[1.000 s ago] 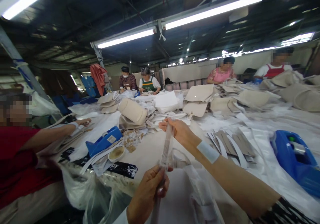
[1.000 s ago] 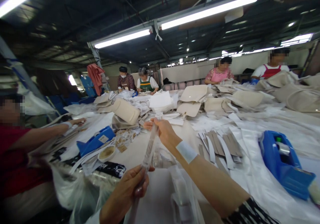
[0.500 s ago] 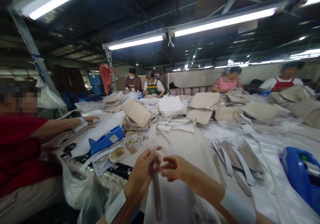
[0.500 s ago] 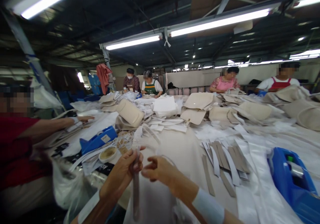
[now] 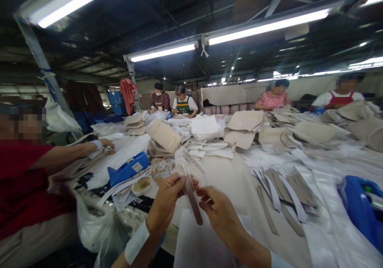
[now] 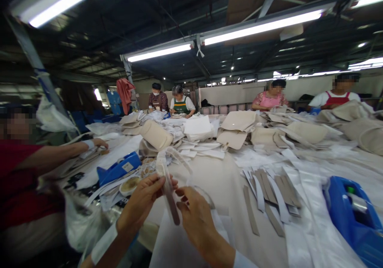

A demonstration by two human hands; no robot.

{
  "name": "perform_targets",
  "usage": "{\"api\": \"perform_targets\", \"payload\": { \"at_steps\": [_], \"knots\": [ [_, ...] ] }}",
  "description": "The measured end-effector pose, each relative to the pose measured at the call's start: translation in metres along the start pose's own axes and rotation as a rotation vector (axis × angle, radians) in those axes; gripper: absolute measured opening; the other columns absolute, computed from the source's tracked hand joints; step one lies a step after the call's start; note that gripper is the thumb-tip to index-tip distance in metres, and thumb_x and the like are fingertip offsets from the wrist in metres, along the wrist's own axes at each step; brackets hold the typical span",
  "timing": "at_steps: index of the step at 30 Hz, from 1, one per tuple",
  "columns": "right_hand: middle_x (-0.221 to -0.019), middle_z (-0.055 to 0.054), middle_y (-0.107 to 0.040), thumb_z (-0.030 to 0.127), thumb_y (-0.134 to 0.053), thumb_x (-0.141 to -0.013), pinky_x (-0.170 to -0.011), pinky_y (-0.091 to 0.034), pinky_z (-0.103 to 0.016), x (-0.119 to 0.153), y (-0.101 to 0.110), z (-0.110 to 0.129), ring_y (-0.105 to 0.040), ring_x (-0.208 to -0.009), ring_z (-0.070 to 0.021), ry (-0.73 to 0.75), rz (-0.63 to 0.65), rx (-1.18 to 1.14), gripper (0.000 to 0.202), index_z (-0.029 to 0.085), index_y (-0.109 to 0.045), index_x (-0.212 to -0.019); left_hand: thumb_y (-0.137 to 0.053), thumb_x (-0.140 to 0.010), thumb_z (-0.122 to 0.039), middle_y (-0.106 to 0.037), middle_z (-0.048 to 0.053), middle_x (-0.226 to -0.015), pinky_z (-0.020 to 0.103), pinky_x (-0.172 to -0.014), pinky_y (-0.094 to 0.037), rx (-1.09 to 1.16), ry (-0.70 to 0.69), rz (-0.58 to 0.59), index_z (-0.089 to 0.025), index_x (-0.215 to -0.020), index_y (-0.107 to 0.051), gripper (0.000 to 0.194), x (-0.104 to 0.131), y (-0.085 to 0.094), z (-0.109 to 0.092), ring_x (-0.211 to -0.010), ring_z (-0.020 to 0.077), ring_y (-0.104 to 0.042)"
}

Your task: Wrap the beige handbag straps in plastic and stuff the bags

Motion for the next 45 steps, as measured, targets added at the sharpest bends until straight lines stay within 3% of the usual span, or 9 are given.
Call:
{"api": "perform_targets", "payload": {
  "at_steps": [2,5,11,16,19,22,29,39,45],
  "knots": [
    [-0.085,-0.005,-0.067,0.029,-0.057,-0.082,-0.074,-0.044,-0.032,0.007,0.006,0.01,-0.059,-0.079,-0.0199,0.022,-0.046,-0.008,0.018,0.021,-0.072,-0.085,-0.076,-0.076,-0.037,-0.076,0.01,-0.084,0.035,-0.085,-0.052,0.016,-0.078,-0.054,-0.012,-0.09,-0.073,0.03,-0.002,0.006,-0.011,-0.081,0.0229,-0.07],
    [-0.069,-0.005,-0.065,0.046,-0.055,-0.085,-0.06,-0.042,-0.029,0.017,-0.011,-0.01,-0.056,-0.061,-0.0163,-0.205,0.1,-0.272,0.032,0.017,-0.07,-0.085,-0.072,-0.081,-0.035,-0.076,0.009,-0.091,0.036,-0.093,-0.049,0.011,-0.162,-0.066,-0.014,-0.093,-0.073,0.025,0.001,0.004,-0.02,-0.091,0.0235,-0.069],
    [-0.072,-0.01,-0.069,0.066,-0.058,-0.077,-0.056,-0.046,-0.027,0.01,-0.022,-0.032,-0.059,-0.052,-0.0133,-0.462,0.157,-0.785,0.057,0.011,-0.064,-0.087,-0.062,-0.089,-0.03,-0.073,0.006,-0.099,0.032,-0.092,-0.045,-0.127,-0.178,0.119,-0.017,-0.096,-0.074,0.019,0.024,-0.028,-0.008,-0.099,0.0237,-0.062],
    [-0.057,-0.003,-0.062,0.04,-0.066,-0.069,-0.047,-0.041,-0.021,-0.006,-0.011,-0.01,-0.053,-0.043,-0.009,-0.363,0.132,-0.583,0.029,0.012,-0.063,-0.067,-0.061,-0.09,-0.027,-0.07,0.008,-0.096,0.03,-0.078,-0.044,-0.044,-0.136,0.226,-0.016,-0.089,-0.074,0.017,0.038,-0.041,0.001,-0.093,0.0228,-0.059],
    [-0.051,0.0,-0.059,0.04,-0.06,-0.071,-0.041,-0.037,-0.021,-0.01,-0.011,-0.002,-0.049,-0.039,-0.0093,-0.299,0.114,-0.453,0.026,0.014,-0.063,-0.073,-0.061,-0.09,-0.026,-0.07,0.009,-0.091,0.031,-0.076,-0.045,0.108,-0.081,0.239,-0.014,-0.089,-0.073,0.017,0.036,-0.041,0.002,-0.086,0.0216,-0.06],
    [-0.051,0.001,-0.059,0.041,-0.051,-0.079,-0.039,-0.037,-0.022,-0.012,-0.009,0.001,-0.05,-0.037,-0.0117,-0.22,0.09,-0.287,0.027,0.017,-0.062,-0.083,-0.062,-0.09,-0.03,-0.07,0.008,-0.083,0.031,-0.07,-0.047,0.249,-0.003,0.2,-0.016,-0.102,-0.07,0.021,0.029,-0.035,0.006,-0.076,0.0199,-0.062],
    [-0.061,0.002,-0.061,0.01,-0.042,-0.081,-0.056,-0.04,-0.02,-0.009,0.001,0.037,-0.058,-0.055,-0.0116,0.178,0.047,0.296,0.022,0.022,-0.061,-0.08,-0.072,-0.082,-0.035,-0.072,0.006,-0.082,0.029,-0.072,-0.052,0.324,0.105,0.104,-0.017,-0.125,-0.061,0.048,0.019,-0.021,0.017,-0.07,0.017,-0.067],
    [-0.088,-0.004,-0.073,0.005,-0.048,-0.085,-0.07,-0.044,-0.026,-0.003,-0.013,0.051,-0.067,-0.078,-0.0188,0.437,0.08,0.755,0.031,0.019,-0.064,-0.108,-0.067,-0.085,-0.027,-0.073,0.01,-0.077,0.032,-0.076,-0.052,0.408,0.217,0.182,-0.008,-0.113,-0.07,0.033,0.02,-0.021,0.021,-0.071,0.0183,-0.067],
    [-0.079,-0.001,-0.07,0.001,-0.054,-0.083,-0.066,-0.042,-0.027,0.005,-0.01,0.06,-0.065,-0.07,-0.0178,0.587,-0.031,0.774,0.02,0.017,-0.062,-0.093,-0.069,-0.082,-0.015,-0.071,0.009,-0.081,0.026,-0.071,-0.048,0.411,0.25,0.32,-0.01,-0.11,-0.071,0.029,0.026,-0.036,0.023,-0.065,0.0124,-0.062]
  ]
}}
Point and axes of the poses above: each hand's wrist, its own x-axis away from the middle knuckle, its own y-axis out of the back of the hand, z = x × y, the point moved 10 cm from there along -x, towards the middle knuckle
